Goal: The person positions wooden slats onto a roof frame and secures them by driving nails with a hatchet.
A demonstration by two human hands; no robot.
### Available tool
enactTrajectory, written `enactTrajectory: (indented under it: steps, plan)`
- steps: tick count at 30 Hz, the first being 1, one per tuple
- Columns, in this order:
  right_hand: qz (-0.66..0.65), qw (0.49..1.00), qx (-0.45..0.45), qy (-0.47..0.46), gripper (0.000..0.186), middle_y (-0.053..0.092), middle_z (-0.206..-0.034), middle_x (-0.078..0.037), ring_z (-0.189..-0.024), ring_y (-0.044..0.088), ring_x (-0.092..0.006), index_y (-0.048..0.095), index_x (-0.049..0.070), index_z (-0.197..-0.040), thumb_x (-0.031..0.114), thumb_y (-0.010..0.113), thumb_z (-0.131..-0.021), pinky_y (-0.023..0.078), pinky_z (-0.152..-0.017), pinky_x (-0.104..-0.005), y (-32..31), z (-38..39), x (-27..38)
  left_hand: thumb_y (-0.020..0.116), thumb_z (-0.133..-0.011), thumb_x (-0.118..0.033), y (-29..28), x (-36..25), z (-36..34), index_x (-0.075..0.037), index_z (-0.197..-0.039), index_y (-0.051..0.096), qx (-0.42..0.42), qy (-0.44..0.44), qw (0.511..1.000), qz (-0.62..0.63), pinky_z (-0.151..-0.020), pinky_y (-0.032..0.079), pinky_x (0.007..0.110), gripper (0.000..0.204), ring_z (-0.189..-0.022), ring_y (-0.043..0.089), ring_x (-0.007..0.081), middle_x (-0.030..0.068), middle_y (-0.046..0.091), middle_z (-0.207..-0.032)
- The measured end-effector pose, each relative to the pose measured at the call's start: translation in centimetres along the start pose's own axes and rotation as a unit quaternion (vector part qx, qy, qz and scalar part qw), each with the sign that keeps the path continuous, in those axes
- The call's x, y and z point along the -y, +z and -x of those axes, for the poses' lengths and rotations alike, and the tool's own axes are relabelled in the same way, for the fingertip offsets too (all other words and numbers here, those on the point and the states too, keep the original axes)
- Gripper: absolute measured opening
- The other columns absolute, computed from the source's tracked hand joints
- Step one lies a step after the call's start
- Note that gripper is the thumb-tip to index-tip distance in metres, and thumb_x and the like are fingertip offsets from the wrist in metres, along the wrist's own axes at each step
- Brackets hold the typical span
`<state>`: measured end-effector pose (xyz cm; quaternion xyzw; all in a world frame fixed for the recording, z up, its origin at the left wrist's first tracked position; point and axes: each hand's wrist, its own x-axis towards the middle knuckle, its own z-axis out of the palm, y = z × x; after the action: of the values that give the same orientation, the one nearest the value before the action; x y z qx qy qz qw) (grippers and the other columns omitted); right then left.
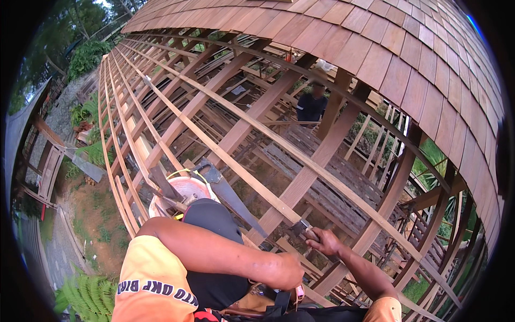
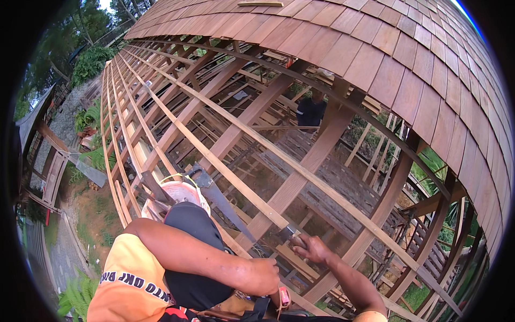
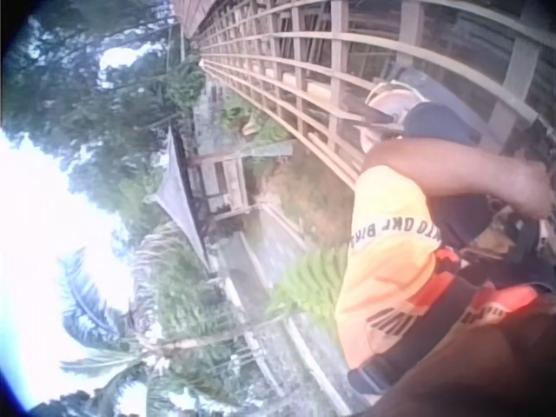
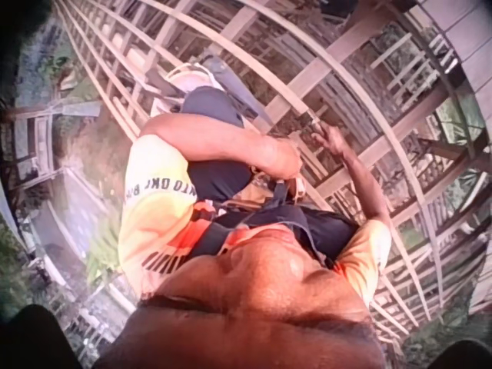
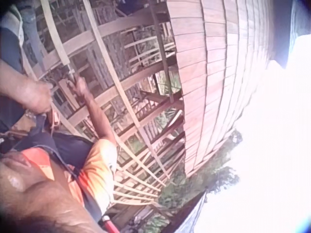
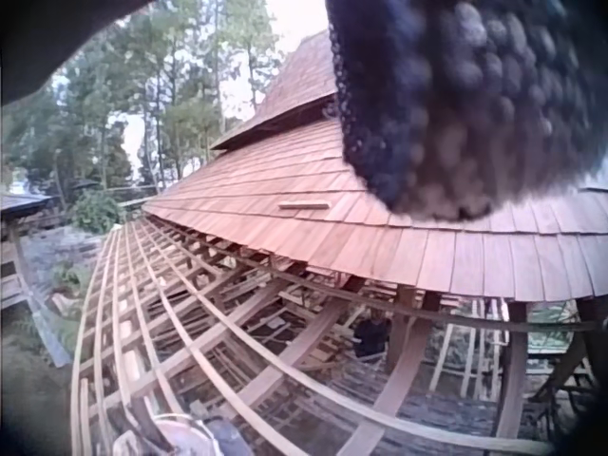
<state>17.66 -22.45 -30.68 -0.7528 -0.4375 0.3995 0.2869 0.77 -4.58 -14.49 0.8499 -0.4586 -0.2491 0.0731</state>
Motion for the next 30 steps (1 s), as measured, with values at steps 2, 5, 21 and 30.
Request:
enactTrajectory:
  steps: [2,5,21,30]
  plan:
    - [0.047,0.998,-0.031,-0.020,0.043,0.070,-0.092,-0.020,-0.082,0.071,-0.0372,0.062,0.004,-0.113,0.040,0.071,-0.091,0.054,-0.073,-0.0447,0.1,0.0,-0.3,0.064,-0.082,-0.026,-1.8,0.2,1.3,-0.013,-0.077,0.075,-0.006,-0.011,1.000,-0.006,-0.075,0.047,0.041,0.018,-0.085,0.068,0.0258,0.0056,0.072,-0.080]
    - [0.046,0.998,-0.042,-0.016,0.044,0.070,-0.090,-0.020,-0.082,0.070,-0.0393,0.062,0.004,-0.113,0.041,0.071,-0.091,0.054,-0.072,-0.0452,0.3,-0.1,-0.7,0.068,-0.084,-0.024,-3.9,0.0,3.2,-0.013,-0.089,0.078,0.000,-0.043,0.999,-0.031,-0.077,0.048,0.041,0.016,-0.091,0.072,0.0235,0.0070,0.076,-0.091]
    - [0.028,0.998,-0.051,-0.011,0.036,0.072,-0.082,-0.014,-0.073,0.073,-0.0250,0.063,0.004,-0.110,0.034,0.072,-0.093,0.056,-0.069,-0.0381,0.7,-0.5,-1.5,0.064,-0.082,-0.023,-3.8,-2.7,6.3,-0.011,-0.083,0.074,-0.133,-0.006,0.991,-0.028,-0.076,0.046,0.039,0.016,-0.086,0.066,0.0249,0.0054,0.071,-0.080]
    - [-0.002,1.000,-0.023,-0.005,0.038,0.071,-0.084,-0.012,-0.076,0.072,-0.0186,0.063,0.001,-0.111,0.032,0.074,-0.092,0.056,-0.070,-0.0362,0.8,-1.0,-2.6,0.064,-0.082,-0.024,-3.3,-3.1,5.9,-0.013,-0.082,0.075,-0.131,0.000,0.991,-0.033,-0.074,0.045,0.041,0.015,-0.082,0.068,0.0246,0.0042,0.070,-0.076]
